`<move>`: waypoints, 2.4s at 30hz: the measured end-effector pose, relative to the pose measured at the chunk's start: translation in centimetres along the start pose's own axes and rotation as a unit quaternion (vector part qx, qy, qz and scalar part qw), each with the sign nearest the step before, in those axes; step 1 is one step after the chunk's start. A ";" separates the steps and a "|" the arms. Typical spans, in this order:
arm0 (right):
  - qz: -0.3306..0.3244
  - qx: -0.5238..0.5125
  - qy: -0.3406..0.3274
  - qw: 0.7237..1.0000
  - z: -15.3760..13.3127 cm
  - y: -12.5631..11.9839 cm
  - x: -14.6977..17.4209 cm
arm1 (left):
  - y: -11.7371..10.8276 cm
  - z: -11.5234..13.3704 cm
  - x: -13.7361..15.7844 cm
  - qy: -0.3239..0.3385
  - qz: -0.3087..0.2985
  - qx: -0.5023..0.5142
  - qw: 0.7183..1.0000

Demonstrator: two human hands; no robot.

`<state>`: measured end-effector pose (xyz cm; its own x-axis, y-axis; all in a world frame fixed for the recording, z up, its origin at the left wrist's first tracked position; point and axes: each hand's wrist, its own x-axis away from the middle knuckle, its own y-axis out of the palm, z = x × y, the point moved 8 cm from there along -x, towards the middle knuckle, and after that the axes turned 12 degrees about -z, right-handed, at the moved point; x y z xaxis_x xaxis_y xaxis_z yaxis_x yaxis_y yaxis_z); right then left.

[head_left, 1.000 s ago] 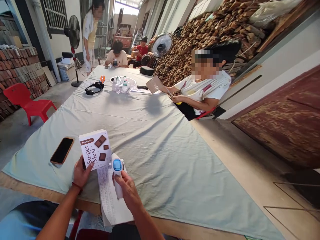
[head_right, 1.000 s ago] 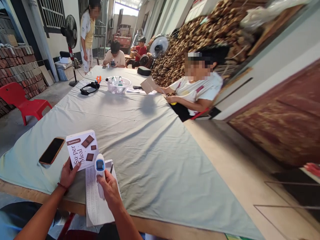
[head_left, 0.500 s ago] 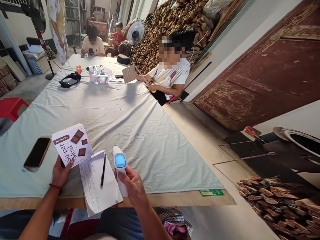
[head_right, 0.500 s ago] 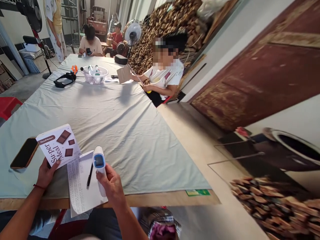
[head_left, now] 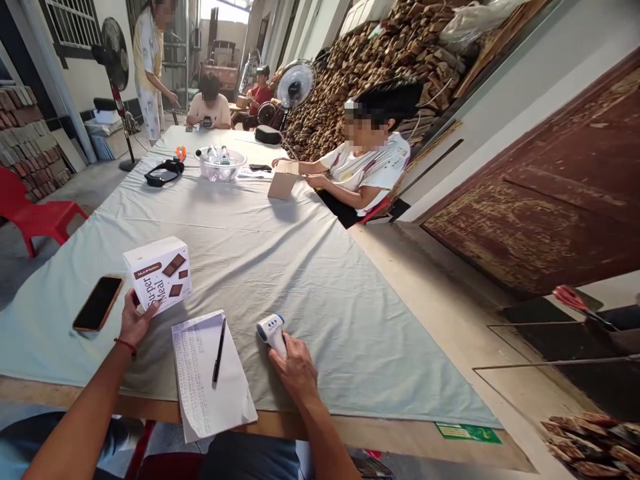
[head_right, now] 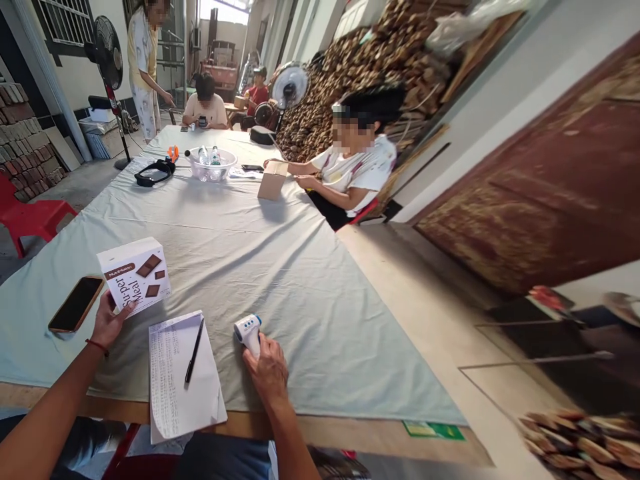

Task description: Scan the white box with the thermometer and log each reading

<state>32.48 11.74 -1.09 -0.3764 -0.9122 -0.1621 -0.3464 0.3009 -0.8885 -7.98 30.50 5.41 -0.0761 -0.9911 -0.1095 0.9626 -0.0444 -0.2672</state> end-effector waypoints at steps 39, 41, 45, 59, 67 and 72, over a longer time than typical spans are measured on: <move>-0.087 -0.409 -0.091 0.904 -12.0 -1.6 -1.2 | 8.4 0.7 10.4 0.093 -0.165 -0.395 0.899; -0.130 -0.471 -0.058 0.870 -12.9 -0.2 -0.5 | 8.7 0.8 10.3 0.090 -0.158 -0.387 0.904; -0.194 -0.472 -0.035 0.859 -14.5 2.3 -0.2 | 8.9 1.4 10.5 0.104 -0.161 -0.381 0.905; -0.166 -0.383 -0.065 0.906 -14.6 4.9 1.6 | 10.5 2.7 12.0 0.178 -0.303 -0.333 0.875; -0.144 -0.352 -0.105 0.919 -14.7 4.6 1.8 | 10.4 3.4 12.5 0.231 -0.273 -0.356 0.863; -0.131 -0.318 -0.130 0.930 -15.0 4.4 1.9 | 10.4 3.7 12.5 0.244 -0.263 -0.362 0.860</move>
<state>17.36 15.50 1.09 -0.0153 -0.9888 -0.1482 -0.8657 0.0873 -0.4930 2.05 17.14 4.84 -0.7215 -0.6797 -0.1323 0.3603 -0.2053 -0.9100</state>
